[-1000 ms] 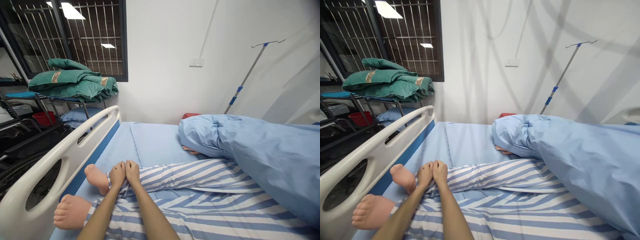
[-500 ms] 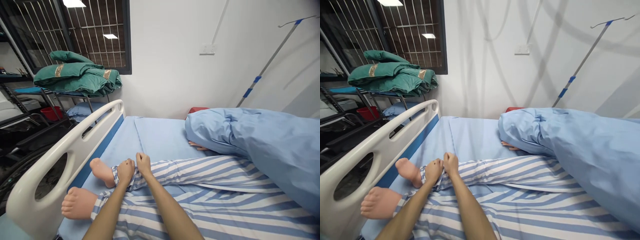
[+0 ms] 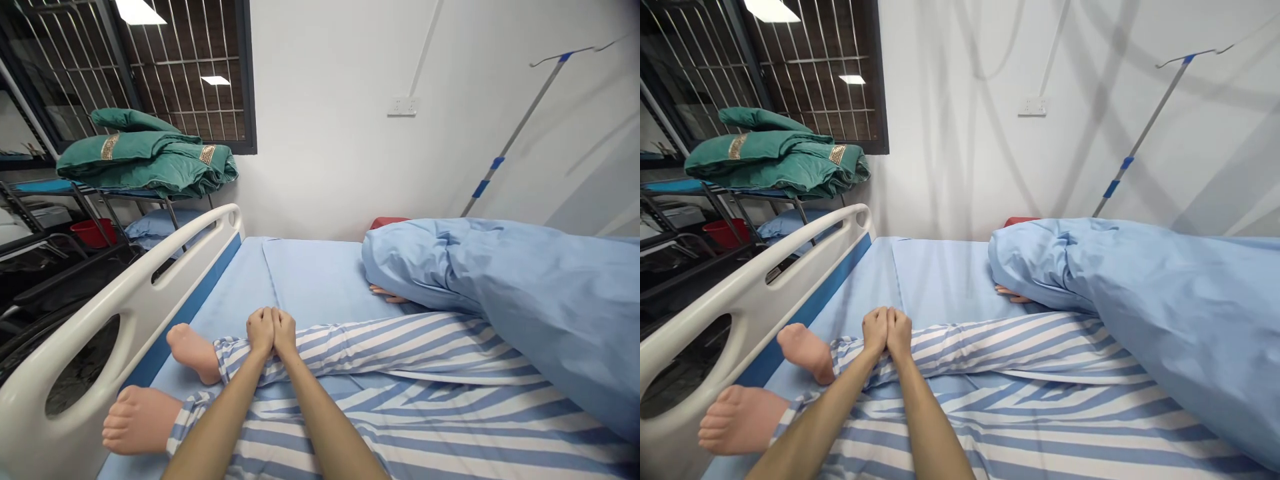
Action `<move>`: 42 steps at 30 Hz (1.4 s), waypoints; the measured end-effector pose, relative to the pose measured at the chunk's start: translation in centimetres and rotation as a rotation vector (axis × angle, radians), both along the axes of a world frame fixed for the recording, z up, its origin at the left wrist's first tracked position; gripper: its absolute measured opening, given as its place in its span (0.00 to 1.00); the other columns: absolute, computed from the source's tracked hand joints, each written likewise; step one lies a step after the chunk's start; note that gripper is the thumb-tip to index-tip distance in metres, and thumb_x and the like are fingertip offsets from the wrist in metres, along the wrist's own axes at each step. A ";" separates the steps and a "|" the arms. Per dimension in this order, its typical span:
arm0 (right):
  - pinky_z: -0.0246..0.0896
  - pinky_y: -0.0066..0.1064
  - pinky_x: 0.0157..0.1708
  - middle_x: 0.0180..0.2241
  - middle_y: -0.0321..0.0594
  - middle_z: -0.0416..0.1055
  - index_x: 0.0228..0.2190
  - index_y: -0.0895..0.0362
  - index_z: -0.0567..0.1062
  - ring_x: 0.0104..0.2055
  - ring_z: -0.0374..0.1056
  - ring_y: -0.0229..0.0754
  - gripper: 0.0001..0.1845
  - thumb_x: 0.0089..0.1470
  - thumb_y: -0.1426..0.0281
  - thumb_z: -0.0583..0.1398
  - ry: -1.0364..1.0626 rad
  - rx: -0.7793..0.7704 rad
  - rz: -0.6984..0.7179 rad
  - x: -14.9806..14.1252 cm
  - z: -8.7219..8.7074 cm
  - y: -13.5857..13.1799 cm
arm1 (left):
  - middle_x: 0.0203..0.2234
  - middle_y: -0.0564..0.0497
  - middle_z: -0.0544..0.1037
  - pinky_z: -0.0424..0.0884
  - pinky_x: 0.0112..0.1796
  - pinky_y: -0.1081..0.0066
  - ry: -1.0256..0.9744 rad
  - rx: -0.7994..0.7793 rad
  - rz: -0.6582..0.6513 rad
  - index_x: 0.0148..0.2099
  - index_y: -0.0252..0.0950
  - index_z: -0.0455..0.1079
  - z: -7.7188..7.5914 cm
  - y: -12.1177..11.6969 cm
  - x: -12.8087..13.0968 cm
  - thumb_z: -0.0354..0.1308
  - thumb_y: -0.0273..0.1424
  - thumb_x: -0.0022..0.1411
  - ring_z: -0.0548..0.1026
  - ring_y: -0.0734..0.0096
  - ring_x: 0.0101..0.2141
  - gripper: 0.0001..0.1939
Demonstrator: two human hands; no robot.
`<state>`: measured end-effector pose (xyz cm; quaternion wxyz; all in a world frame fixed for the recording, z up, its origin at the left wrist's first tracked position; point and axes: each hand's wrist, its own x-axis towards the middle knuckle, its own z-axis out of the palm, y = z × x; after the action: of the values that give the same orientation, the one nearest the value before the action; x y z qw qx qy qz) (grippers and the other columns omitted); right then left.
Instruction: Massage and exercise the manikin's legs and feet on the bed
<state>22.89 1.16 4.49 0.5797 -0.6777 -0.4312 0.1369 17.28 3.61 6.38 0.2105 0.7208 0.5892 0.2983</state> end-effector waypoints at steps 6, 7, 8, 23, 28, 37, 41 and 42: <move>0.44 0.26 0.22 0.15 0.32 0.59 0.14 0.56 0.59 0.20 0.52 0.34 0.21 0.56 0.64 0.46 -0.052 -0.056 -0.065 -0.2 0.5 -0.5 | 0.28 0.47 0.76 0.58 0.31 0.74 0.171 -0.005 0.040 0.35 0.37 0.70 -3.0 -1.3 -0.4 0.41 0.34 0.63 0.71 0.71 0.30 0.17; 0.43 0.27 0.22 0.15 0.32 0.59 0.14 0.56 0.59 0.20 0.52 0.34 0.21 0.56 0.64 0.46 -0.079 -0.075 -0.063 -0.1 0.9 -0.5 | 0.29 0.47 0.77 0.58 0.31 0.74 0.191 -0.015 0.034 0.36 0.37 0.70 -2.9 -1.4 -0.4 0.41 0.34 0.63 0.72 0.70 0.31 0.16; 0.43 0.27 0.22 0.15 0.32 0.58 0.14 0.56 0.59 0.19 0.52 0.34 0.21 0.56 0.64 0.46 -0.119 -0.094 -0.048 0.1 1.4 -0.5 | 0.30 0.47 0.77 0.58 0.31 0.73 0.208 -0.023 0.022 0.37 0.37 0.70 -2.7 -1.4 -0.3 0.41 0.33 0.63 0.72 0.69 0.31 0.16; 0.46 0.27 0.22 0.15 0.33 0.58 0.15 0.56 0.59 0.21 0.52 0.35 0.22 0.55 0.58 0.46 -0.038 0.005 0.023 4.1 -0.1 -1.9 | 0.28 0.47 0.78 0.58 0.29 0.72 0.113 -0.071 0.013 0.28 0.37 0.73 0.6 -2.0 2.5 0.43 0.39 0.60 0.73 0.68 0.30 0.19; 0.48 0.26 0.20 0.16 0.34 0.60 0.16 0.56 0.60 0.21 0.53 0.35 0.22 0.53 0.57 0.46 0.123 0.060 0.024 4.9 -0.1 -1.5 | 0.25 0.49 0.77 0.58 0.27 0.74 -0.079 -0.111 -0.001 0.28 0.36 0.72 1.2 -1.9 5.4 0.41 0.36 0.61 0.71 0.73 0.27 0.20; 0.44 0.26 0.22 0.14 0.32 0.56 0.13 0.57 0.60 0.20 0.52 0.33 0.22 0.54 0.61 0.48 -0.142 -0.073 0.090 7.0 2.6 -2.4 | 0.33 0.43 0.78 0.60 0.32 0.71 0.072 -0.121 0.005 0.35 0.38 0.74 -0.2 -3.3 5.3 0.38 0.39 0.63 0.73 0.64 0.34 0.23; 0.42 0.26 0.22 0.14 0.31 0.54 0.13 0.56 0.59 0.20 0.50 0.33 0.23 0.56 0.63 0.45 -0.228 -0.079 -0.034 8.4 2.8 -3.5 | 0.33 0.43 0.78 0.61 0.33 0.69 0.119 -0.101 -0.006 0.32 0.39 0.74 -0.4 -3.1 5.7 0.37 0.37 0.62 0.73 0.61 0.35 0.23; 0.42 0.26 0.22 0.14 0.31 0.54 0.13 0.56 0.58 0.20 0.50 0.33 0.23 0.57 0.63 0.44 -0.221 -0.082 -0.075 8.5 2.5 -3.7 | 0.33 0.43 0.78 0.61 0.33 0.69 0.125 -0.096 -0.013 0.32 0.39 0.74 -0.5 -3.0 5.8 0.38 0.37 0.61 0.73 0.61 0.35 0.23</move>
<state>31.42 -2.54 6.94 0.5053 -0.7275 -0.4606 0.0571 23.06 0.57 5.85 0.2094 0.7311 0.6100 0.2226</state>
